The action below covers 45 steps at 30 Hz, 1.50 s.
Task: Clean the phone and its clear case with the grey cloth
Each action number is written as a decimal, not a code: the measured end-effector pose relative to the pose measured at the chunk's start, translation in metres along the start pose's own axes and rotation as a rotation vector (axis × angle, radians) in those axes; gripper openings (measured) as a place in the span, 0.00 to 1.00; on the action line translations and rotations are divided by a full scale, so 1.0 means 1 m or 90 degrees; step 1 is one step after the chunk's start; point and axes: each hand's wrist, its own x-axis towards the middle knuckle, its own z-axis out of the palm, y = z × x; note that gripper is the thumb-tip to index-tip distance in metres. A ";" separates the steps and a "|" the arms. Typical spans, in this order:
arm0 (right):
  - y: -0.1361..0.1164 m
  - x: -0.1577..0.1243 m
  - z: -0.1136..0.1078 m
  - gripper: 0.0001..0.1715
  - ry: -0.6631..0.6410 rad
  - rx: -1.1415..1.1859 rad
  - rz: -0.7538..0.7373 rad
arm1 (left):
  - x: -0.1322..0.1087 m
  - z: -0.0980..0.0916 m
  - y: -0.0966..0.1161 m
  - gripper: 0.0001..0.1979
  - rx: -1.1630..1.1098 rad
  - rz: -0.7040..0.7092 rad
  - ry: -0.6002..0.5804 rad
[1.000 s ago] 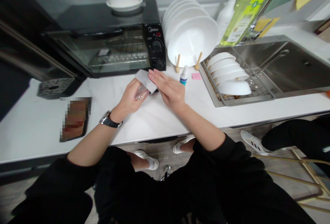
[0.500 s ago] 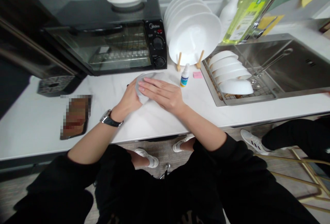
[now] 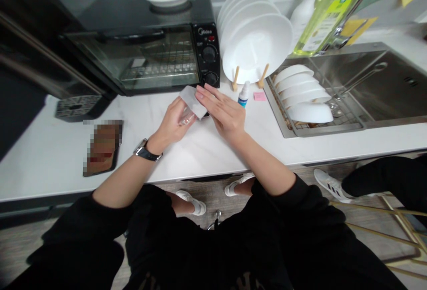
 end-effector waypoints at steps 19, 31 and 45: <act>-0.008 -0.003 0.002 0.25 -0.061 -0.018 -0.041 | 0.000 0.002 -0.006 0.23 -0.011 0.002 -0.019; -0.002 -0.001 0.001 0.26 -0.025 -0.043 0.042 | -0.001 -0.002 0.000 0.25 0.003 0.010 -0.018; -0.027 -0.006 -0.009 0.34 -0.153 -0.071 -0.104 | -0.001 -0.004 0.003 0.21 -0.048 -0.047 -0.086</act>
